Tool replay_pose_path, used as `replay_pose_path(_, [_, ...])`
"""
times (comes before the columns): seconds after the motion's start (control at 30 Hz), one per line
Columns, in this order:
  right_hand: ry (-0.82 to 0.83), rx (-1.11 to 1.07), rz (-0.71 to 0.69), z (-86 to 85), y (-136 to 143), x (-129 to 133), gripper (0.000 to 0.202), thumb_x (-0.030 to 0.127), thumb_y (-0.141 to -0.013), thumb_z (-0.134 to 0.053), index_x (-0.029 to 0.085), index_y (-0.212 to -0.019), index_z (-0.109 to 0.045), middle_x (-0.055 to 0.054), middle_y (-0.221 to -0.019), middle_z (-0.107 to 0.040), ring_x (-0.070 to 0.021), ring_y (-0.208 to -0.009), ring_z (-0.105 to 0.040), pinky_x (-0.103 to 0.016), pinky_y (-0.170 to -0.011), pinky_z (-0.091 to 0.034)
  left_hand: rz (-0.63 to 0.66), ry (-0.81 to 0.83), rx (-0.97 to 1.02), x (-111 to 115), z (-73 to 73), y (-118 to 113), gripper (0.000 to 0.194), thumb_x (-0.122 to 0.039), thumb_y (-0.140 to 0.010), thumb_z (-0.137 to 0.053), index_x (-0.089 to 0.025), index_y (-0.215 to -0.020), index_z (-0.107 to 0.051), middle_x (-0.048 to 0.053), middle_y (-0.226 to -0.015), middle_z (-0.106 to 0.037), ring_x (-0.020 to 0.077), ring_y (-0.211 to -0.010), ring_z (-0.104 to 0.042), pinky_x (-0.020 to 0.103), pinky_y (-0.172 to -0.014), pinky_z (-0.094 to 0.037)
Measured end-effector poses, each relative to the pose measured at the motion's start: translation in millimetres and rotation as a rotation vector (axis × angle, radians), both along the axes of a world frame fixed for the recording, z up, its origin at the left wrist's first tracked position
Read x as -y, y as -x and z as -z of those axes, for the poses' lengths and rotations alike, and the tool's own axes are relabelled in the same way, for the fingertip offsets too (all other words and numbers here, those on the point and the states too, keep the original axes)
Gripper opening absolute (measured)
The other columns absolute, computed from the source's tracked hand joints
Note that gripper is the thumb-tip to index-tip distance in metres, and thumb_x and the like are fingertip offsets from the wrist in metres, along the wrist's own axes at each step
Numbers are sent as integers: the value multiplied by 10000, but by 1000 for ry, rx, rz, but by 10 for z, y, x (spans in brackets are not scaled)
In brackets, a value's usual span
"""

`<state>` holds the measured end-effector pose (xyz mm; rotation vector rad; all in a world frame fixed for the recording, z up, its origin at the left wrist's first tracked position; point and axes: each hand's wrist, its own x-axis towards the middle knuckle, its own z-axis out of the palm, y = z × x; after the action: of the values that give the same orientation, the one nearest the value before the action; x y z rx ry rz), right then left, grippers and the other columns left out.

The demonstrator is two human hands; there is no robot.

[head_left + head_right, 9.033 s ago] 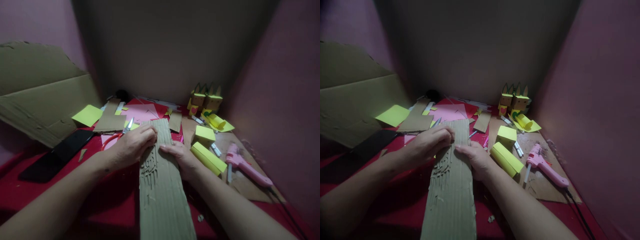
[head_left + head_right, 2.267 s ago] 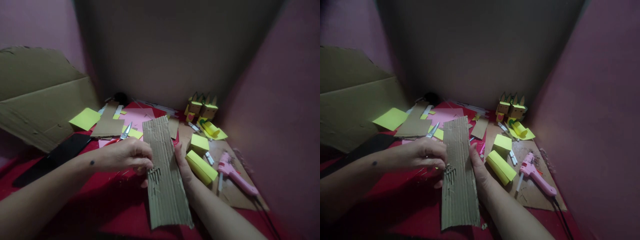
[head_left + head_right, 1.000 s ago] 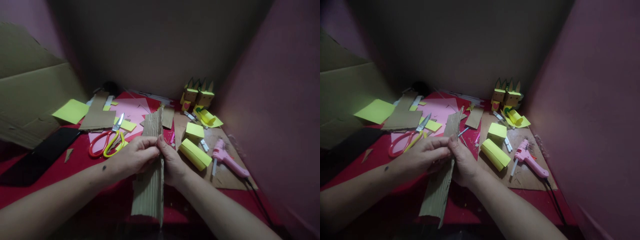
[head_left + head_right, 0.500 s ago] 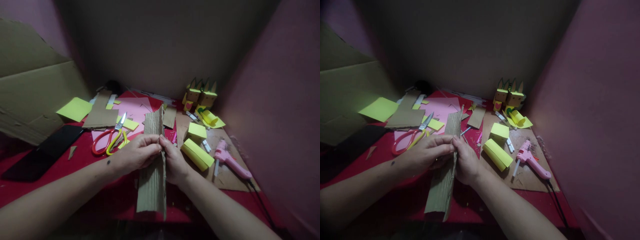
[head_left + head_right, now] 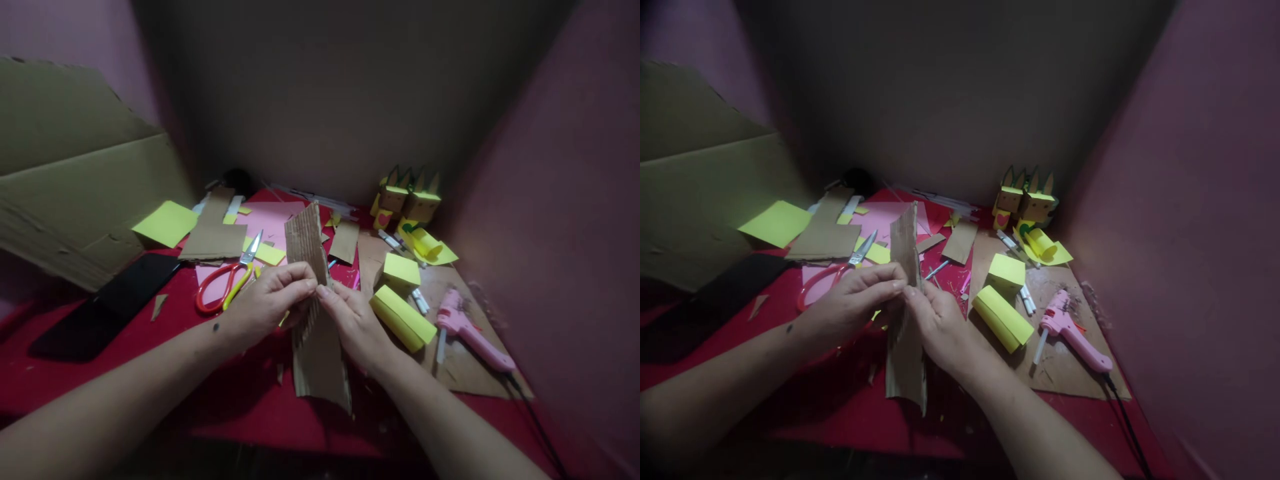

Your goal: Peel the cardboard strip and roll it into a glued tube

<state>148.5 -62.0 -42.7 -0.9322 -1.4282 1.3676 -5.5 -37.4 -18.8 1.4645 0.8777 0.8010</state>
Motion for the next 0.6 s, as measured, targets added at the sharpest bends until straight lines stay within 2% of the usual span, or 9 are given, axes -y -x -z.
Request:
replay_pose_path(0.13, [-99,70,4,-123,44,82,185,285,-916,-459,193,-975,-608,-4,-881,-632,-162,-858,-581,-283,-780,-474,-36,-42,-36,6,-41,9,244,-322,-873,-539,-181,-677,-509,-55,-549,-474,78,-477,-455,200,-461,-360])
replay_pose_path(0.23, [-101,125,-34,-234,64,135,282,151,-862,-449,222,-1095,-592,0,-980,-635,-176,-1000,-571,-297,-877,-464,-1,9,-24,-7,-52,28,277,-386,-863,-585,-179,-687,-526,-48,-554,-528,91,-479,-512,209,-469,-415])
replay_pose_path(0.3, [-84,173,-23,-263,67,154,327,138,-851,-458,235,-1135,-586,0,-1006,-626,-181,-1011,-562,-321,-931,-447,20,37,-11,-20,-50,45,266,-375,-837,-633,-176,-693,-532,-46,-562,-547,87,-495,-530,196,-481,-427])
replay_pose_path(0.37, [-55,180,-18,-248,71,158,371,152,-849,-480,245,-1200,-556,-3,-1050,-615,-181,-989,-559,-338,-952,-439,42,59,5,-31,-41,59,226,-339,-833,-642,-177,-713,-541,-45,-571,-556,81,-515,-539,183,-496,-428])
replay_pose_path(0.5, [-29,54,-57,-160,79,144,527,163,-830,-512,272,-1342,-451,-1,-1226,-567,-174,-1020,-556,-334,-946,-445,48,45,6,-32,-15,77,173,-294,-846,-624,-178,-734,-561,-41,-597,-565,71,-536,-529,172,-507,-416])
replay_pose_path(0.53, [-18,29,-58,-140,77,139,571,171,-823,-527,277,-1375,-421,1,-1206,-580,-175,-1017,-560,-333,-942,-445,43,46,10,-26,-11,79,171,-291,-848,-622,-177,-734,-563,-39,-603,-568,71,-539,-529,174,-509,-417])
replay_pose_path(0.6, [45,-16,-75,-101,71,127,647,203,-829,-530,269,-1442,-336,1,-1035,-636,-174,-936,-587,-336,-897,-464,42,68,30,-10,-12,76,169,-295,-857,-608,-178,-745,-561,-34,-598,-576,79,-531,-535,189,-514,-431])
